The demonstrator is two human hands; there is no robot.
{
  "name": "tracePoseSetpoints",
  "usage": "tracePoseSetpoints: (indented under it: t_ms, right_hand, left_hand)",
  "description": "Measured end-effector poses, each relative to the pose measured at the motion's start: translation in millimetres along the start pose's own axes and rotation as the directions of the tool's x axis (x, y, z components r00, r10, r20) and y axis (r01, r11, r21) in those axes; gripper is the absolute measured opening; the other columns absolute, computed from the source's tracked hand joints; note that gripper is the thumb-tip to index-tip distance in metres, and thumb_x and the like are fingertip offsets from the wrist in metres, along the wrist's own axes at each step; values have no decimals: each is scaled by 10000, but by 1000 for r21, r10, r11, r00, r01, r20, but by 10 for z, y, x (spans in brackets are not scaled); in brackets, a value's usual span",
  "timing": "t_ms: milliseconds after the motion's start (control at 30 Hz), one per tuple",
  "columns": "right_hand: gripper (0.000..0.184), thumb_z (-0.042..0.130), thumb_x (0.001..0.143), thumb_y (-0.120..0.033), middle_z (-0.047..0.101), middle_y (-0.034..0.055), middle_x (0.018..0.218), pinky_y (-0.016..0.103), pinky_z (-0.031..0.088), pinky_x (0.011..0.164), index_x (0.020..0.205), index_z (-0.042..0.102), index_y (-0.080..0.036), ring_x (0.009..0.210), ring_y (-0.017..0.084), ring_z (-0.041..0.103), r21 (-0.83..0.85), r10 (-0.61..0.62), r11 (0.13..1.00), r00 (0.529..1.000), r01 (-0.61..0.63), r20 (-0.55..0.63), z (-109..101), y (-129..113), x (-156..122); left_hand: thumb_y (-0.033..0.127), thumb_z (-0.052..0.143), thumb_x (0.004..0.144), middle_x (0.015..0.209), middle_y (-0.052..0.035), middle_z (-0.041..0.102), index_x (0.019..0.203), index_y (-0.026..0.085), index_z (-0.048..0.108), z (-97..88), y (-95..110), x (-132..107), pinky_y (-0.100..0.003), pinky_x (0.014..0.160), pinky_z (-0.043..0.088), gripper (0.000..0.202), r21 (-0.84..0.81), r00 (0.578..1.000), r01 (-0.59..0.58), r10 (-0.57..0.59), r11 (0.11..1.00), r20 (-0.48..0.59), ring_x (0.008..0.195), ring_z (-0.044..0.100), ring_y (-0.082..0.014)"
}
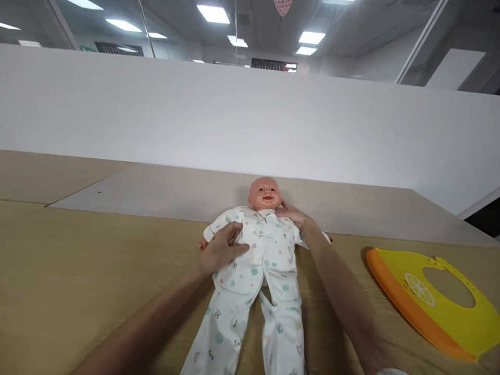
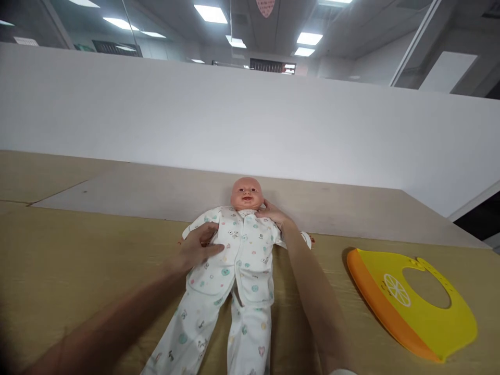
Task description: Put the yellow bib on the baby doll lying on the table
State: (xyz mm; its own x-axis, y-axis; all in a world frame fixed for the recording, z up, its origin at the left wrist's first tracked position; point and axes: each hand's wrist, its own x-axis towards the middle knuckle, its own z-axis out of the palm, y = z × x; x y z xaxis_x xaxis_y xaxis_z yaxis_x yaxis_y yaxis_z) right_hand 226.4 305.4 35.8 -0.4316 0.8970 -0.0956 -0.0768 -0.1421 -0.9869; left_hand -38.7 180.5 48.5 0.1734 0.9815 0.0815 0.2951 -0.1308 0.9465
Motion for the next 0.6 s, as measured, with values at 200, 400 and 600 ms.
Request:
tracePoseSetpoints:
  t_ms: [200,400,600]
  right_hand:
    - [972,830,602,-197,497,129,1395,418,438,1073,1439,338,-177,1263,273,507,-16,32,999,999,-32,-35,-197,4,376]
    - [851,827,592,-173,539,121,1358,425,412,1090,1354,449,-167,1260,270,510,13,105,994,994,-105,-35,-405,61,655]
    - [890,830,583,-153,575,143,1312,423,411,1088,1374,422,-145,1239,273,530,15,144,989,989,-144,-42,-402,97,698]
  left_hand:
    - [338,735,616,881,-22,620,1028,184,573,26,-140,351,-275,657,465,469,-80,1000,25,-23,996,21,828,593,-197]
    - [266,756,579,991,-60,630,979,152,598,61,-308,699,-327,799,467,444,-142,999,-39,38,989,-9,936,591,-223]
    - [285,753,571,951,-53,639,969,153,622,62,-350,740,-340,769,473,439,-131,1000,-10,7,991,-28,890,597,-224]
